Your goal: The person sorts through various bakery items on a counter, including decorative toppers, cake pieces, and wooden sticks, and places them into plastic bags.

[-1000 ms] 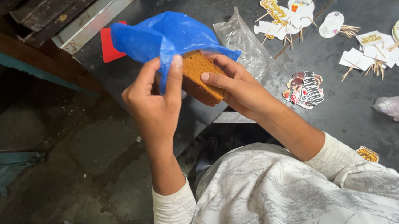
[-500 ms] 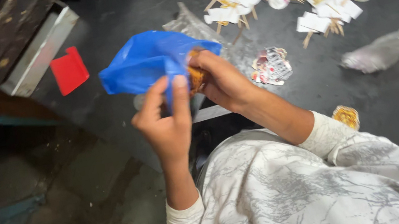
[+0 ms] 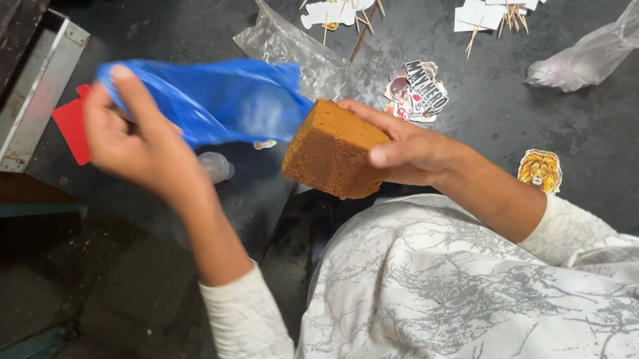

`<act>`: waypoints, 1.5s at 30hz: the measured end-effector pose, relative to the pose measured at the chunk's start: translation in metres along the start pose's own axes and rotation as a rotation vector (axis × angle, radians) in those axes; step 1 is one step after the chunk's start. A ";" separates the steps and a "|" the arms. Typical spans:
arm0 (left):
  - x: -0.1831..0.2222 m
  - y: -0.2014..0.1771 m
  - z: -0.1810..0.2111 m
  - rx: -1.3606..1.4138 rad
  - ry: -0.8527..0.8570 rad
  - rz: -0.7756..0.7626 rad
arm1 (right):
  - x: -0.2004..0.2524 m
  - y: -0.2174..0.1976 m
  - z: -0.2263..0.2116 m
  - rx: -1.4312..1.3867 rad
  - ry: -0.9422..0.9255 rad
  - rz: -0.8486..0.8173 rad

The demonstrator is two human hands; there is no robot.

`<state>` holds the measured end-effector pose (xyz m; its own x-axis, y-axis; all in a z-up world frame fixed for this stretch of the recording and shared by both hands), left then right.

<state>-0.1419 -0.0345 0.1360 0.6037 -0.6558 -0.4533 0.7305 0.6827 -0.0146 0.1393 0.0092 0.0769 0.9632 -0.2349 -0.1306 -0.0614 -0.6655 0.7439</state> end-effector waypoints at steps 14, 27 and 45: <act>0.084 0.019 0.019 0.521 -0.233 -0.571 | 0.002 0.000 -0.015 0.573 -0.191 0.136; 0.103 0.024 0.058 0.084 0.022 -0.738 | -0.009 0.014 -0.017 0.803 -0.248 -0.147; 0.112 0.011 0.063 0.013 0.035 -0.666 | -0.008 0.000 -0.010 0.653 -0.225 -0.113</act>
<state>-0.0465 -0.1210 0.1411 0.0116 -0.9249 -0.3801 0.9478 0.1312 -0.2905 0.1344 0.0181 0.0847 0.8997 -0.2329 -0.3693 -0.1761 -0.9676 0.1811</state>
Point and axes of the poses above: each hand's wrist, its own x-axis away from the middle knuckle, its own y-axis out of the palm, z = x × y, the point moved 3 cm from there along -x, towards the middle knuckle, and after that the axes turned 15 degrees about -z, right-handed, at the moved point
